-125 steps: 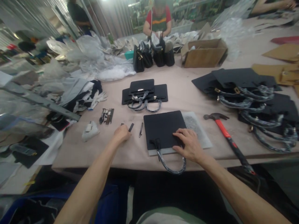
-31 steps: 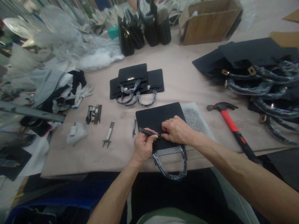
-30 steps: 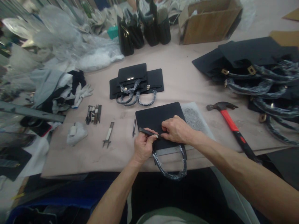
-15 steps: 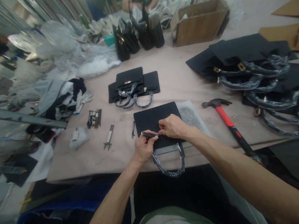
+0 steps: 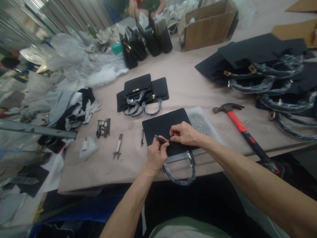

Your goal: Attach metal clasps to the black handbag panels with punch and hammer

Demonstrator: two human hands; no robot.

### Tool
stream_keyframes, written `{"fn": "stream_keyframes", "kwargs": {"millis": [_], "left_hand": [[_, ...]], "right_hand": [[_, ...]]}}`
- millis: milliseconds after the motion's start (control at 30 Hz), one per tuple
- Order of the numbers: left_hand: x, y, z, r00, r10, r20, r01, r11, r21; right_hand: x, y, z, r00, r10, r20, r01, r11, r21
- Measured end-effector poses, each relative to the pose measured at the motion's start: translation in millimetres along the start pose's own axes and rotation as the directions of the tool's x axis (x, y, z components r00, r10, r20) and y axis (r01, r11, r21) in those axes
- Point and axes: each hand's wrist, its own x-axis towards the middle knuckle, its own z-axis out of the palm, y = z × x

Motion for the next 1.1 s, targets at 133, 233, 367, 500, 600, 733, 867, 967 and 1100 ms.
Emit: {"fn": "stream_keyframes", "kwargs": {"millis": [133,233,367,500,600,733,867,967,1100], "left_hand": [[-3.6,-3.2,0.1,1.0,-0.001,0.007,0.001,1.0,0.001],[-3.8,-3.3,0.0,1.0,-0.014,0.017,0.014,1.0,-0.02],[-1.3,0.5,0.4,1.0,-0.012,0.006,0.012,1.0,-0.027],[2.0,0.8,-3.1,0.998,-0.04,0.049,0.043,0.996,-0.072],[5.5,-0.1,-6.5,0.992,-0.097,0.084,0.108,0.985,-0.138],[10.0,1.5,-8.3,0.985,-0.134,0.112,0.153,0.972,-0.18],[10.5,1.8,-7.7,0.983,-0.144,0.115,0.166,0.964,-0.208],[8.5,1.5,-6.9,0.987,-0.124,0.101,0.141,0.972,-0.189],[5.5,1.9,-5.8,0.994,-0.073,0.078,0.084,0.987,-0.141]], "right_hand": [[-26.6,4.3,8.8,0.983,-0.156,-0.098,0.158,0.987,0.008],[-50.2,-2.6,20.0,0.97,-0.191,-0.153,0.173,0.977,-0.124],[-70.1,-12.3,34.2,0.97,-0.191,-0.15,0.15,0.957,-0.249],[-73.6,-13.4,41.6,0.966,-0.216,-0.14,0.159,0.929,-0.335],[-71.5,-13.8,41.5,0.971,-0.211,-0.111,0.153,0.907,-0.392],[-68.7,-15.7,38.3,0.982,-0.174,-0.071,0.131,0.905,-0.405],[-67.3,-16.3,36.4,0.99,-0.135,-0.037,0.109,0.911,-0.397],[-66.2,-17.1,35.2,0.993,-0.114,-0.012,0.099,0.911,-0.4],[-67.1,-17.5,33.8,0.997,-0.081,0.008,0.078,0.917,-0.391]]}}
